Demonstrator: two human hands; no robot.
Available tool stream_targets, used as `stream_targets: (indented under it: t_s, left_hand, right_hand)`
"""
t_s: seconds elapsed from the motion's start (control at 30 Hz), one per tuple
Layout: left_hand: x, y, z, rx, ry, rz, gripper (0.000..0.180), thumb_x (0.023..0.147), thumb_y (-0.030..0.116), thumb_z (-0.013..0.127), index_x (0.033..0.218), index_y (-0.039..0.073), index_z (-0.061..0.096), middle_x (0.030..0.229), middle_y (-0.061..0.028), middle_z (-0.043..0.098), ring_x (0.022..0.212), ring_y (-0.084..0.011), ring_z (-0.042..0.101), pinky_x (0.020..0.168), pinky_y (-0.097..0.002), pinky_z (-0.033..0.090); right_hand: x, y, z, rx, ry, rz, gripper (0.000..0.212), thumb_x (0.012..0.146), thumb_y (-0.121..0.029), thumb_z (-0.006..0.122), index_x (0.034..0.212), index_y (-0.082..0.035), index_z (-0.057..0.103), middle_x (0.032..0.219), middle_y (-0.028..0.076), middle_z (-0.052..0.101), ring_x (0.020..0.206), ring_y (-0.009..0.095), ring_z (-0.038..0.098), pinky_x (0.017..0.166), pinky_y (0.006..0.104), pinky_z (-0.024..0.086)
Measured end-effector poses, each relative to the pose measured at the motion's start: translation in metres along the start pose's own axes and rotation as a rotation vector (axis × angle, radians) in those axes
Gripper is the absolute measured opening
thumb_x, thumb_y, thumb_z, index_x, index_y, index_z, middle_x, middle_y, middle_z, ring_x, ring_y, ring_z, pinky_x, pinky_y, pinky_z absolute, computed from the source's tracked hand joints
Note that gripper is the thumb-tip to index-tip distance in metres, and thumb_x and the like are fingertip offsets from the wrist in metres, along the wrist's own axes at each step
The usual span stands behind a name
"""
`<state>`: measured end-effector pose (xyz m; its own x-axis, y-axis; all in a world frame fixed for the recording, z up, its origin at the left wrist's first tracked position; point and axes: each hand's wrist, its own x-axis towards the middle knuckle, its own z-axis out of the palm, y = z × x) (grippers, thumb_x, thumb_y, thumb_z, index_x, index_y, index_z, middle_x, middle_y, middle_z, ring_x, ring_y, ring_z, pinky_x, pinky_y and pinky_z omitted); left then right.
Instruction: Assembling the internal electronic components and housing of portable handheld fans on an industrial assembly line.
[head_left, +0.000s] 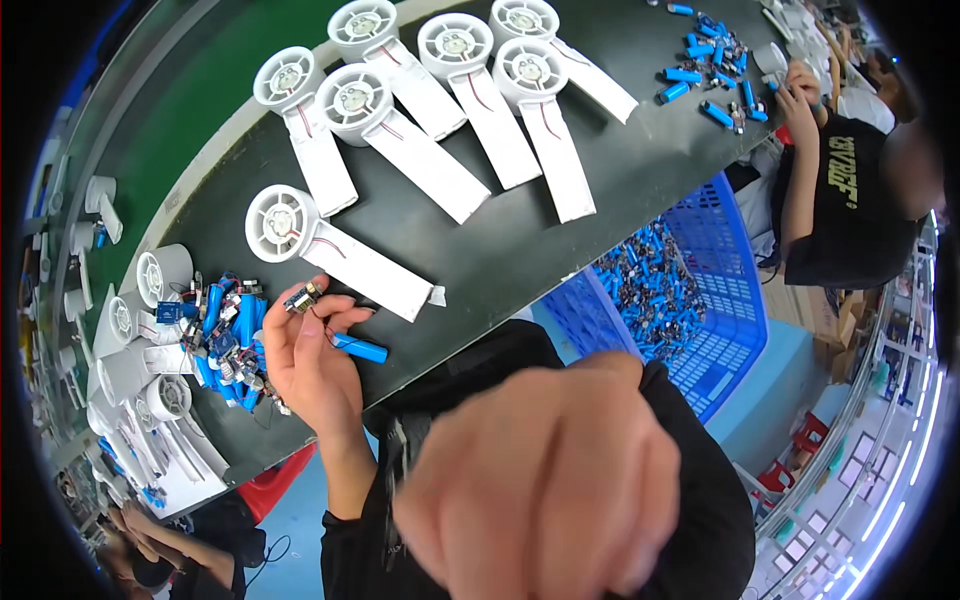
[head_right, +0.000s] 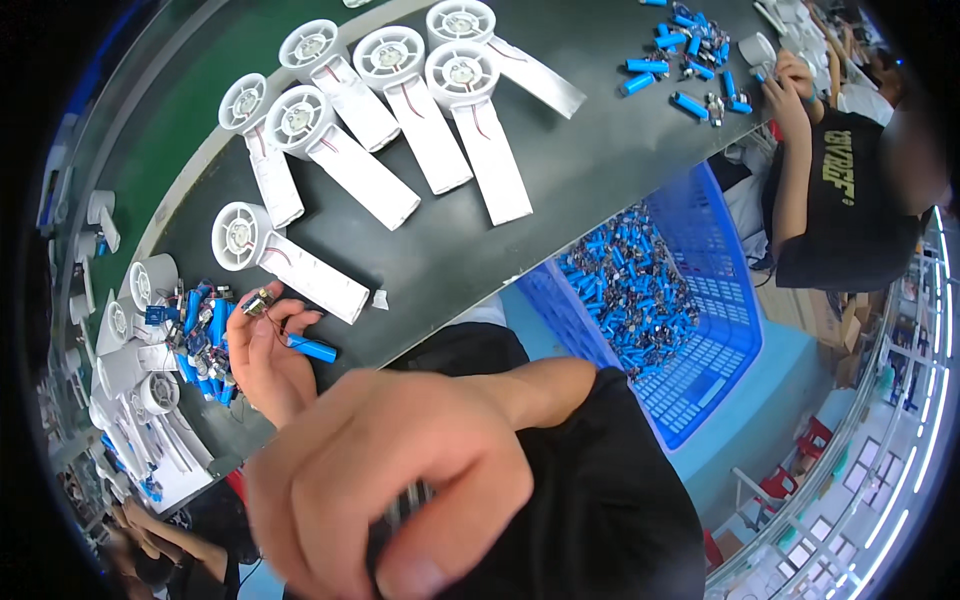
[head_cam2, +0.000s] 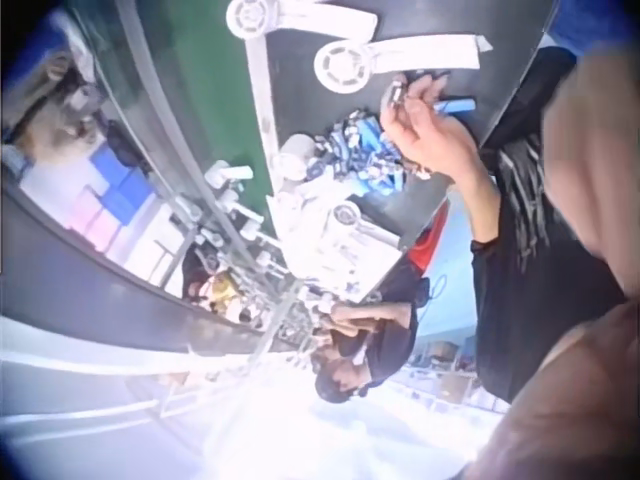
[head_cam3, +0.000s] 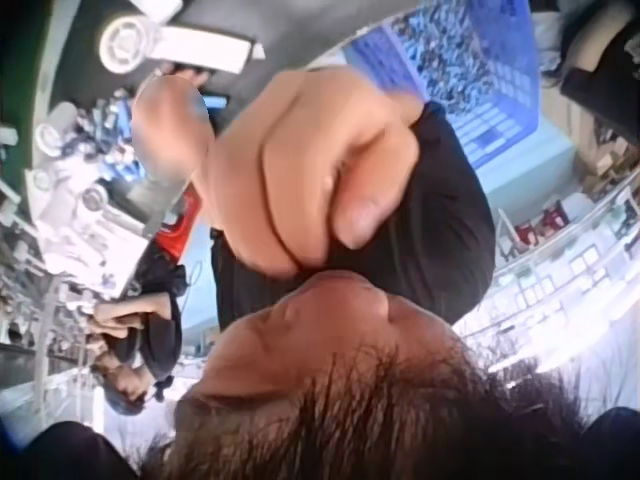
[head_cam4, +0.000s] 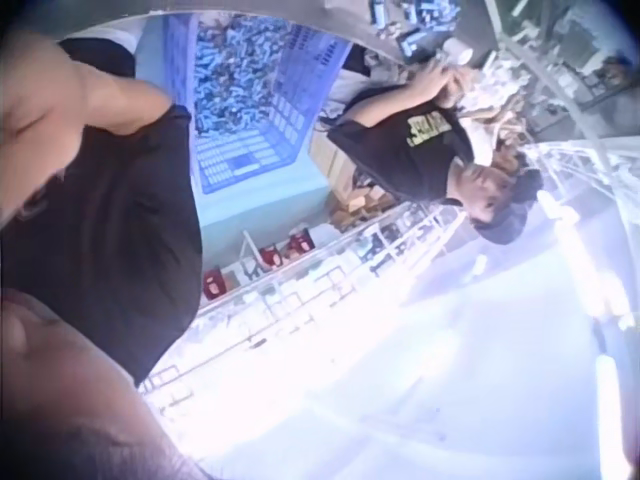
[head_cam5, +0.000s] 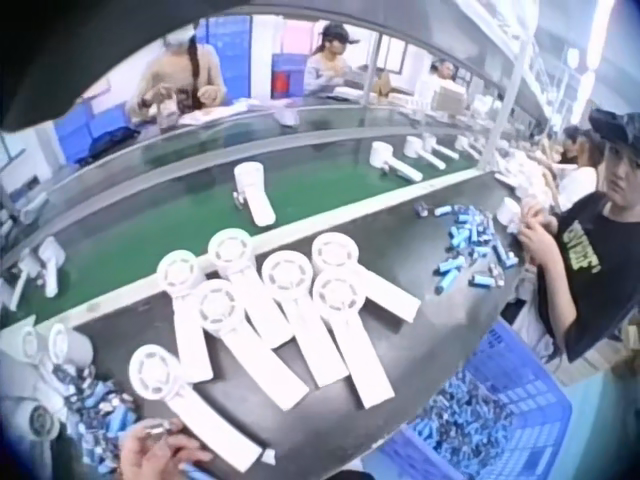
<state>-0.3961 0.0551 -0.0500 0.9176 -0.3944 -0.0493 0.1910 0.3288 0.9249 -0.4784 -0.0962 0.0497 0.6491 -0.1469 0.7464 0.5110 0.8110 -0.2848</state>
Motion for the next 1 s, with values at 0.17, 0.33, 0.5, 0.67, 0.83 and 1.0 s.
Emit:
stream_targets:
  t_s: [0.17, 0.33, 0.5, 0.67, 0.83, 1.0]
  left_hand:
    - [-0.004, 0.002, 0.009, 0.031, 0.070, -0.004, 0.042, 0.089, 0.003, 0.048, 0.129, -0.006, 0.039, 0.122, -0.0213, 0.050, 0.104, -0.0310, 0.056, 0.086, -0.0439, 0.050]
    - [-0.008, -0.001, 0.007, 0.293, 0.044, 0.216, 0.056, 0.083, 0.002, 0.051, 0.135, -0.009, 0.031, 0.137, -0.0212, 0.040, 0.128, -0.0307, 0.038, 0.111, -0.0418, 0.023]
    - [-0.009, -0.006, 0.017, 0.488, 0.050, 0.406, 0.058, 0.079, -0.002, 0.048, 0.135, -0.008, 0.032, 0.143, -0.0178, 0.034, 0.136, -0.0274, 0.028, 0.114, -0.0420, 0.013]
    - [-0.020, 0.004, 0.008, 0.771, -0.067, 0.441, 0.053, 0.081, 0.007, 0.055, 0.130, -0.007, 0.039, 0.142, -0.0212, 0.035, 0.135, -0.0358, 0.027, 0.111, -0.0464, 0.016]
    - [-0.028, 0.005, 0.005, 0.944, -0.152, 0.446, 0.049, 0.080, 0.006, 0.056, 0.126, -0.006, 0.044, 0.139, -0.0230, 0.038, 0.132, -0.0376, 0.030, 0.109, -0.0461, 0.020]
    - [-0.024, 0.007, 0.015, 0.834, -0.053, 0.327, 0.051, 0.080, 0.003, 0.056, 0.128, -0.006, 0.043, 0.140, -0.0227, 0.038, 0.130, -0.0356, 0.033, 0.106, -0.0430, 0.025]
  right_hand:
    - [-0.051, -0.005, -0.025, -0.827, 0.147, 0.283, 0.012, 0.075, -0.001, 0.061, 0.086, 0.004, 0.060, 0.090, 0.017, 0.062, 0.073, 0.028, 0.059, 0.064, 0.0360, 0.047]
    - [-0.081, -0.002, -0.034, -1.492, 0.296, 0.271, 0.014, 0.073, 0.004, 0.064, 0.085, 0.002, 0.059, 0.088, 0.013, 0.061, 0.071, 0.025, 0.059, 0.061, 0.0321, 0.048]
    - [-0.081, 0.002, -0.041, -1.630, 0.434, 0.346, 0.012, 0.075, 0.002, 0.065, 0.085, 0.001, 0.059, 0.087, 0.010, 0.061, 0.069, 0.021, 0.060, 0.060, 0.0299, 0.048]
    - [-0.082, -0.012, -0.044, -1.559, 0.479, 0.394, 0.008, 0.079, 0.000, 0.065, 0.086, 0.000, 0.060, 0.087, 0.009, 0.062, 0.063, 0.015, 0.058, 0.054, 0.0244, 0.046]
    - [-0.087, -0.030, -0.052, -1.523, 0.583, 0.404, 0.006, 0.081, 0.000, 0.063, 0.087, 0.000, 0.061, 0.086, 0.009, 0.062, 0.061, 0.010, 0.056, 0.052, 0.0217, 0.044]
    - [-0.074, -0.033, -0.053, -1.521, 0.509, 0.366, 0.006, 0.081, 0.000, 0.063, 0.087, -0.001, 0.061, 0.084, 0.008, 0.063, 0.059, 0.010, 0.054, 0.050, 0.0217, 0.042]
